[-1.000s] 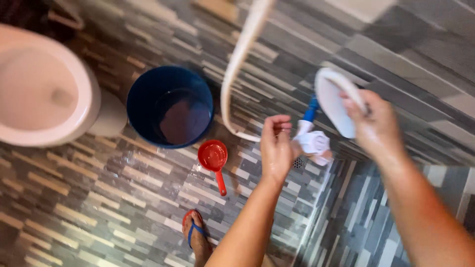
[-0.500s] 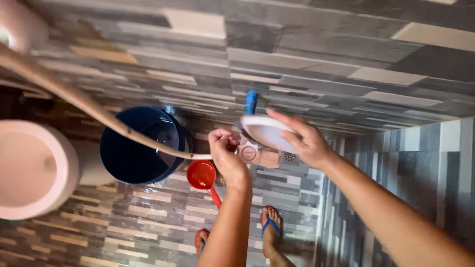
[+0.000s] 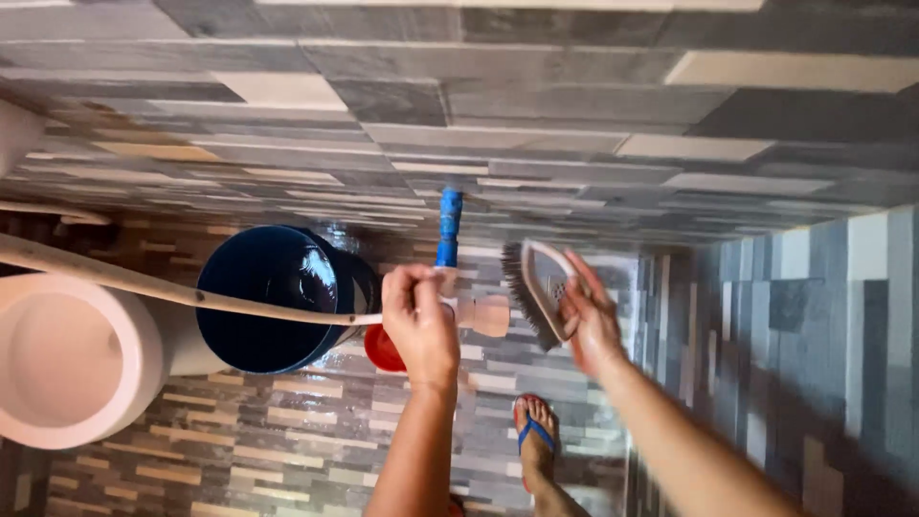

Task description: Cleaning a bathroom, including scrubbing the toilet and walls using water and a brush.

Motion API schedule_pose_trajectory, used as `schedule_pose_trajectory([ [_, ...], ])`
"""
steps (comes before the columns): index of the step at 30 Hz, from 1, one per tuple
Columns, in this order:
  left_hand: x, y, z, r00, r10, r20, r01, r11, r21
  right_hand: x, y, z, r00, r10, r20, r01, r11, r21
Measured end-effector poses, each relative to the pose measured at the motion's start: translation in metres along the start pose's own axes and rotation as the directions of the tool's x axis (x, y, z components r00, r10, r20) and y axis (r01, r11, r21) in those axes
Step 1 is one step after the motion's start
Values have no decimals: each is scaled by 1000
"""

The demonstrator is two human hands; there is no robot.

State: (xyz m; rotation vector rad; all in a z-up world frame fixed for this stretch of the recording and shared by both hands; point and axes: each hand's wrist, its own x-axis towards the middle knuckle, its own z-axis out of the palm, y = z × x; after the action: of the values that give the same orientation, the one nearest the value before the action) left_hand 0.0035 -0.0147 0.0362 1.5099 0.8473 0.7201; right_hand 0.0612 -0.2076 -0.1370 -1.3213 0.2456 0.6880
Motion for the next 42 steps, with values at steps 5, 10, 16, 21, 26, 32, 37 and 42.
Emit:
schedule_pose_trajectory([
  [5,4,-3,2,991,-48,125,16,970,243,-21,32,96,934,221,281,-356,637,683],
  [10,22,-26,-8,931,-238,276,183,960,212,-7,75,113,889,218,403,-452,563,692],
  [16,22,-41,-13,919,-297,258,314,949,-25,-21,80,111,819,426,384,-572,569,591],
  [21,22,-50,-17,905,-351,241,378,923,-77,-29,106,114,787,454,419,-605,429,671],
  [26,18,-41,-14,912,-339,230,359,932,-52,-47,120,111,829,330,452,-557,409,723],
  [32,22,-47,-10,927,-309,210,332,940,-80,-25,58,137,851,293,436,-524,410,747],
  [37,16,-44,-11,951,-252,179,262,965,-33,-8,-34,142,943,33,332,-190,870,454],
  [42,12,-13,-1,953,-304,-6,302,948,-96,-15,7,53,919,322,227,-362,918,164],
])
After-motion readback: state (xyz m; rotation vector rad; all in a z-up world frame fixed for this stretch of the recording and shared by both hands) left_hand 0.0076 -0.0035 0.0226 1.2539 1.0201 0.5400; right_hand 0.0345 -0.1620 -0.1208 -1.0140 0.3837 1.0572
